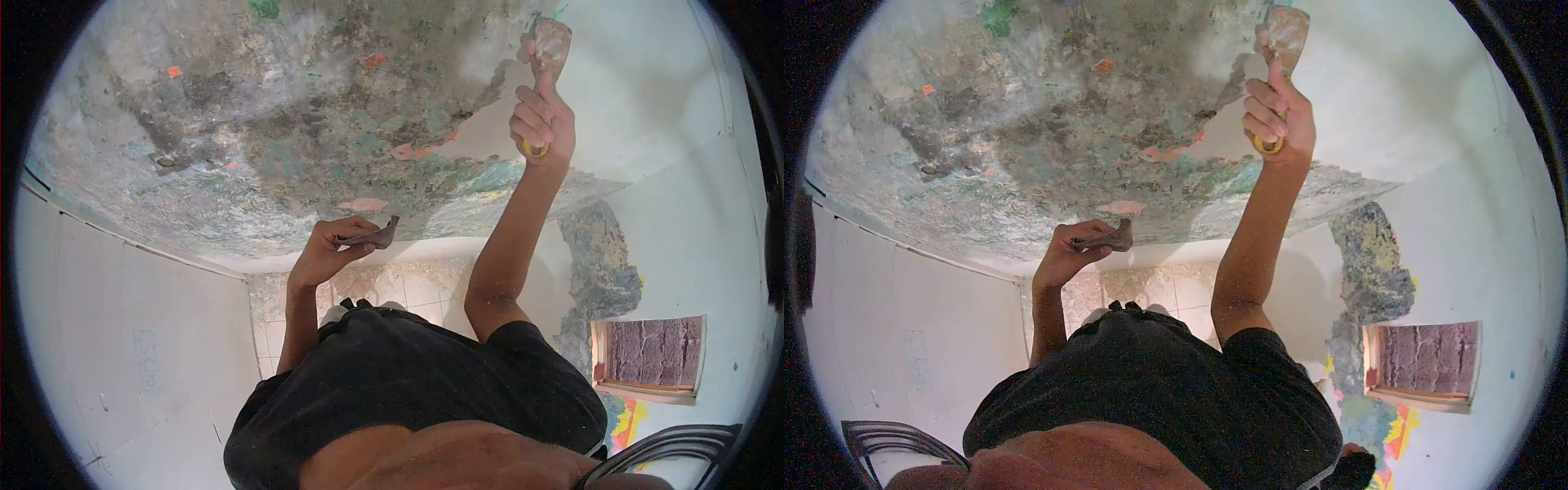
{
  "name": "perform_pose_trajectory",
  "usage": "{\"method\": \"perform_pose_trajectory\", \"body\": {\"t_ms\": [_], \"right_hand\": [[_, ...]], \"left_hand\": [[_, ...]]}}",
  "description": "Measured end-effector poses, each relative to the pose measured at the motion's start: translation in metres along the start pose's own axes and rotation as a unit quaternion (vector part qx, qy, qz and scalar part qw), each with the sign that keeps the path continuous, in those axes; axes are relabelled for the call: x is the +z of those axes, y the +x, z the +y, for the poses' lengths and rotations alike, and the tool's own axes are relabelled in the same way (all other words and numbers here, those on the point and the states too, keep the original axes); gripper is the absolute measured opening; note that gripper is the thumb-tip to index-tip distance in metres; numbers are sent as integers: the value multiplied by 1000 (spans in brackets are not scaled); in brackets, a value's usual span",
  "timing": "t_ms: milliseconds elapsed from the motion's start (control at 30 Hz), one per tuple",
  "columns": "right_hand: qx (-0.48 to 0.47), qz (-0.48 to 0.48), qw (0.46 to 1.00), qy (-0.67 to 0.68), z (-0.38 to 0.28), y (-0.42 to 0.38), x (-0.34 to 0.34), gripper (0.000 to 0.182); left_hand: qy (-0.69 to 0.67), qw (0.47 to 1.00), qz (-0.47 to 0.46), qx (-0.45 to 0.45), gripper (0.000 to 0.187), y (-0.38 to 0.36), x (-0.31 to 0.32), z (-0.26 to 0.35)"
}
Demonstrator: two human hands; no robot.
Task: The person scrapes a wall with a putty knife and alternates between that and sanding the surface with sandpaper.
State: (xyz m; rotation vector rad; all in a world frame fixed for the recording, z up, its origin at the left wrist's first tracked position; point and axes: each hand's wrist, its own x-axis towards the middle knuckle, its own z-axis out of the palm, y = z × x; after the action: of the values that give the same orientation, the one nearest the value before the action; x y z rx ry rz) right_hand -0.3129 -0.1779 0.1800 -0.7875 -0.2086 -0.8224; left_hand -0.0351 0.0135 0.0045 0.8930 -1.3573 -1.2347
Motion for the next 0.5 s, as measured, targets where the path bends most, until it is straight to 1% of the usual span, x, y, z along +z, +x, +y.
{"method": "perform_pose_trajectory", "body": {"t_ms": [67, 167, 267, 300, 367, 400, 433, 467, 500], "right_hand": [[4, 11, 1000, 4, -10, 2, 4, 41], [4, 32, 999, -24, 5, -1, -3, 41], [-6, 32, 999, -16, -9, 4, -2, 43], [20, -26, 999, 6, -15, 9, 0, 40], [26, 4, 999, -47, 1, -12, -31, 34], [9, 117, 989, -90, 22, -22, -45, 29], [1, 229, 964, -132, 43, -32, -60, 25], [-26, 431, 883, -183, 81, -45, -57, 20], [32, 402, 868, -289, 108, -53, -46, 20]], "left_hand": [[-2, 1000, -5, 9, 24, 2, -2, 1], [6, 1000, -6, 12, 23, 1, 0, 2], [34, 999, -16, 16, 21, 0, 2, 13], [42, 999, -25, 11, 20, 0, 3, 17], [36, 999, -35, 14, 20, -5, 6, 19], [26, 999, -36, 24, 22, -6, 7, 20], [15, 999, -38, 32, 23, -9, 7, 20], [15, 999, -14, 25, 23, -11, 6, 16], [17, 1000, 13, 18, 23, -13, 3, 9]]}}
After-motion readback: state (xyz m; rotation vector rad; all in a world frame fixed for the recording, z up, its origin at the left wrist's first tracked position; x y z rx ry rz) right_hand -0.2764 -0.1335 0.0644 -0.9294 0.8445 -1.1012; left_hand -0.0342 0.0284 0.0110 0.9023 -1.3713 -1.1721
